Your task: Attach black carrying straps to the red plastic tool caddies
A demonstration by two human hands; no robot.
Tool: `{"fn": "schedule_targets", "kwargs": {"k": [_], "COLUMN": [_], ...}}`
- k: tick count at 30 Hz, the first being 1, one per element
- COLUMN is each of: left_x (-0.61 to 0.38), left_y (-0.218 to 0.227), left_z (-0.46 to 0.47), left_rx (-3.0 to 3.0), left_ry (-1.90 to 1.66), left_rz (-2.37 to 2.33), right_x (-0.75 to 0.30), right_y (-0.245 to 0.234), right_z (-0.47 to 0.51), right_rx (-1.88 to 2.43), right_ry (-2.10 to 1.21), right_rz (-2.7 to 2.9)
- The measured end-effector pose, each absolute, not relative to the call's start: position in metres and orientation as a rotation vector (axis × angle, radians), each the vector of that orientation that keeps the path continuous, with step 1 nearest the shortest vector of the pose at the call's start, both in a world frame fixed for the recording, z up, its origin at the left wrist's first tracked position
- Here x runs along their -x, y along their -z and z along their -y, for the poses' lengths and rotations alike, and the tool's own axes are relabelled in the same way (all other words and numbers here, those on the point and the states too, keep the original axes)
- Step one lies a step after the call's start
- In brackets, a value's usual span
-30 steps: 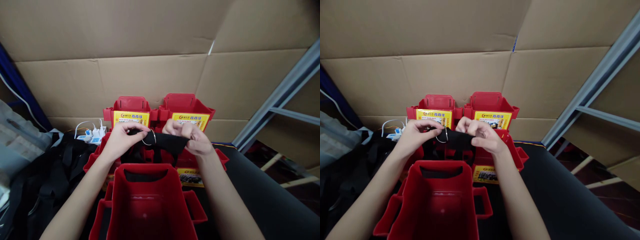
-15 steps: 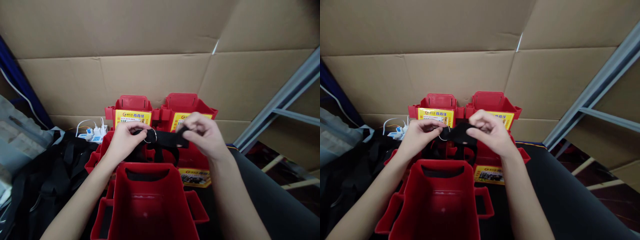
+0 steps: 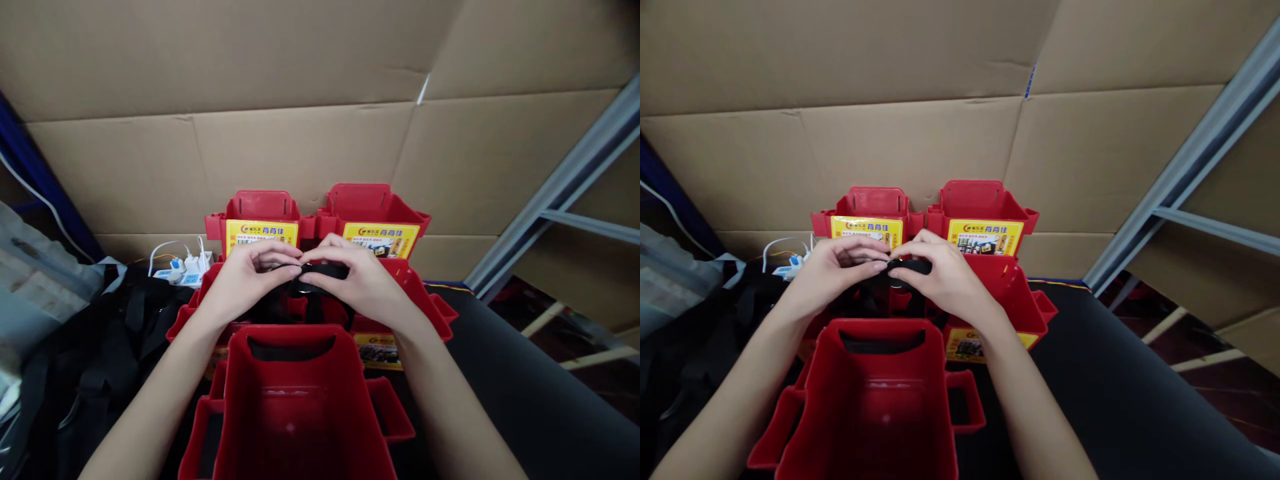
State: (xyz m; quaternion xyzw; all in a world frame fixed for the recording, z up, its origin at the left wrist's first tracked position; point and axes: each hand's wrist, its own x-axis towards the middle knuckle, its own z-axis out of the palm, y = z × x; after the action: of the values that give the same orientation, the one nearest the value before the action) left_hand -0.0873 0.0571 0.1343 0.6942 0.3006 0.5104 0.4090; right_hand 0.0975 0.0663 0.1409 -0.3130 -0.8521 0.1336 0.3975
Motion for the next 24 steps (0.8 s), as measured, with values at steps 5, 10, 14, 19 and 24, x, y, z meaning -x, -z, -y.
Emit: {"fn": "schedule_targets", "kwargs": {"k": [5, 10, 14, 19, 24], "left_x": [0.093, 0.098, 0.102, 0.103, 0.097], "left_y": [-0.136, -0.136, -0.135, -0.133, -0.127], "left_z": [-0.059, -0.060, -0.064, -0.065, -0.063], "left_rx": [-1.871, -2.336, -2.415, -2.163, -1.786], "left_ry": [-1.298, -1.368, -1.279, -1.178, -1.135], "left_rz": [-0.759, -0.996, -0.996, -0.901, -0.797], "right_x": [-0.092, -0.085, -0.085, -0.082, -0.082], "right_y": [-0.140, -0.135, -0.132, -0.131, -0.133], "right_z": [-0.065, -0.064, -0.067, -0.065, -0.061], "right_rx": [0.678, 0.722, 0.722, 0.704, 0.746], "right_ry": [-0.393, -0.462, -0.490, -0.503, -0.441], "right_rz": [2.115, 2.072, 2.076, 2.078, 2.121]}}
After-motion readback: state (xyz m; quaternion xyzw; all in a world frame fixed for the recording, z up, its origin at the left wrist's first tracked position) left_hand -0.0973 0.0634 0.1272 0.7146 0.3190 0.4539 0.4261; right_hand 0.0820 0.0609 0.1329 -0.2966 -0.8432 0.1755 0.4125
